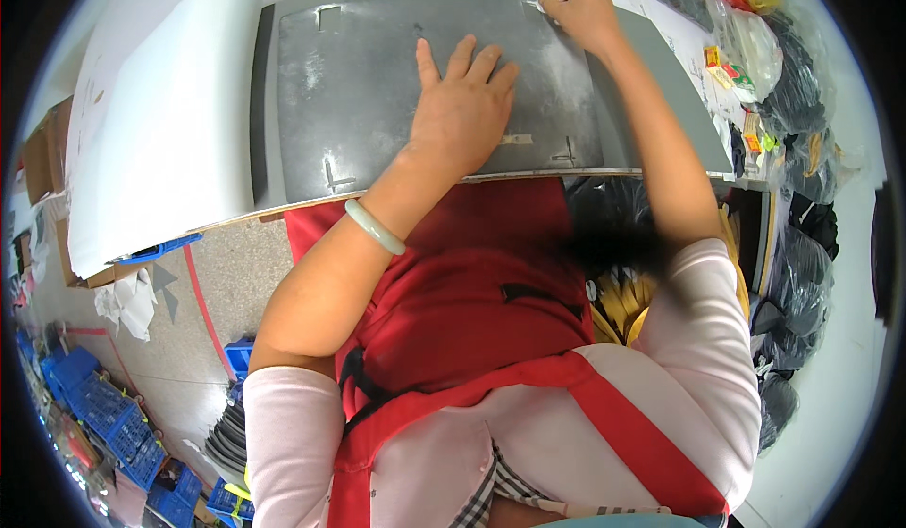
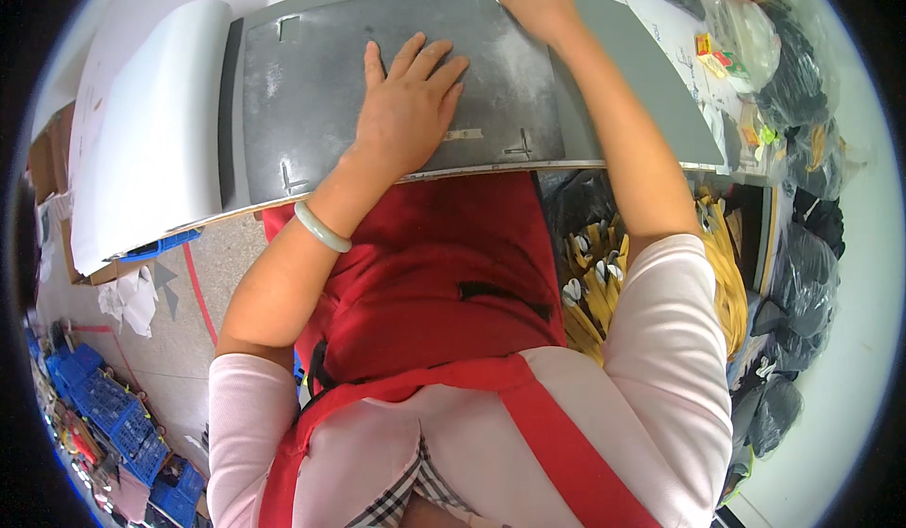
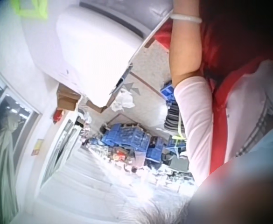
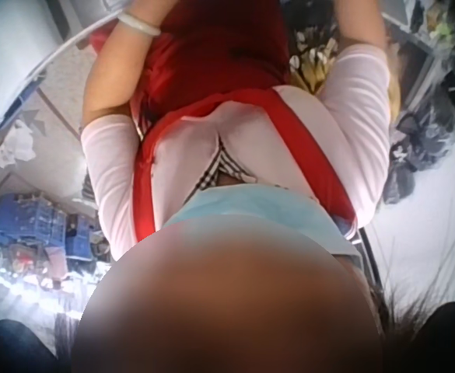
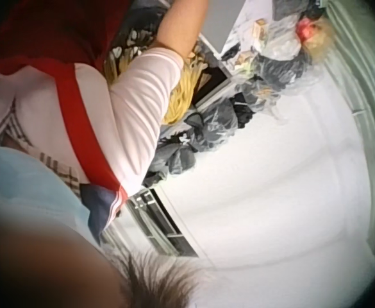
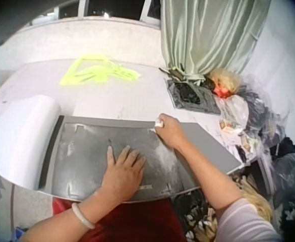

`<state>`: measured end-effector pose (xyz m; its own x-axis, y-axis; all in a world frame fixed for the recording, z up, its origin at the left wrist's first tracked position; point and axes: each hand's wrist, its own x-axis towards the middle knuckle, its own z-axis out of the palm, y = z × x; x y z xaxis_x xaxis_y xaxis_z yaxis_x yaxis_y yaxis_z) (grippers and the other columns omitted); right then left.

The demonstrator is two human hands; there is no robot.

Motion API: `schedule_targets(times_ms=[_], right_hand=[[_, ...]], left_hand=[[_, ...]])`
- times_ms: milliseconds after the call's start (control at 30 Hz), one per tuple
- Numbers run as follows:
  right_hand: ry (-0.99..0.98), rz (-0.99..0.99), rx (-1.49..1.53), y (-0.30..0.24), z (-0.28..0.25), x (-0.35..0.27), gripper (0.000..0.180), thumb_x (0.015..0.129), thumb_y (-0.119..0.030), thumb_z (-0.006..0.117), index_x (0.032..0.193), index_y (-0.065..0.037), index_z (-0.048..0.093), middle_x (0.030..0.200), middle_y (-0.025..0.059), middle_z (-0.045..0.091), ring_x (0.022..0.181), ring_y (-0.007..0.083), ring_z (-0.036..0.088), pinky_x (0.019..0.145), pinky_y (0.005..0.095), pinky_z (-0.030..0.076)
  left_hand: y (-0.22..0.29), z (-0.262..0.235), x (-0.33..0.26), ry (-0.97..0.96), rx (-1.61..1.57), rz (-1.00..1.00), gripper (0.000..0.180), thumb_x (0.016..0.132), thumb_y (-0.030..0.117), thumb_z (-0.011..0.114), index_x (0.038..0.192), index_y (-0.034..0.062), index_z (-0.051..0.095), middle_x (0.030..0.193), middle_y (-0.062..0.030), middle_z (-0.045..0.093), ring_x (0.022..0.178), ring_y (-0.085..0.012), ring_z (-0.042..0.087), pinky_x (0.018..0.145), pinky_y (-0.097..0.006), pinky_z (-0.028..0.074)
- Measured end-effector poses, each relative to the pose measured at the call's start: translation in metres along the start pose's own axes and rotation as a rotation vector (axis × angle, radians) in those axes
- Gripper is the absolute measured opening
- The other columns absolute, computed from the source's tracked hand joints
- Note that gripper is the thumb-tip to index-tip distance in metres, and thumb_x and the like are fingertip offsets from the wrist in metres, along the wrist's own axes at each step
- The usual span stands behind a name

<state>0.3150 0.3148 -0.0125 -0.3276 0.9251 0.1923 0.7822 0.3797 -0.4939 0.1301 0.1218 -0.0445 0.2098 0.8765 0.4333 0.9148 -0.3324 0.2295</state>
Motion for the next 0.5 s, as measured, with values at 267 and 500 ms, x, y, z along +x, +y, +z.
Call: schedule_targets(times_ms=[267,500], right_hand=[[-0.127,0.009,0.315,-0.042,0.006,0.014,0.031,0.093,-0.024,0.074,0.115,-0.003,0.069,0.085,0.0042,0.071,0.069,0.0087,0.063,0.064,0.0242,0.053],[-0.231,-0.333,0.184,-0.175,0.080,0.014,0.026,0.092,-0.028,0.071,0.104,-0.005,0.072,0.081,0.0083,0.069,0.077,0.0159,0.065,0.073,0.0333,0.051]], left_hand=[[0.002,0.003,0.000,-0.029,-0.002,0.019,0.035,0.099,0.026,0.057,0.130,0.0123,0.062,0.141,-0.0082,0.055,0.141,-0.0322,0.042,0.111,-0.074,0.023],[0.000,0.004,0.000,0.000,-0.098,0.012,0.045,0.097,0.023,0.053,0.139,0.0060,0.057,0.148,-0.0145,0.048,0.144,-0.0375,0.036,0.110,-0.080,0.017]])
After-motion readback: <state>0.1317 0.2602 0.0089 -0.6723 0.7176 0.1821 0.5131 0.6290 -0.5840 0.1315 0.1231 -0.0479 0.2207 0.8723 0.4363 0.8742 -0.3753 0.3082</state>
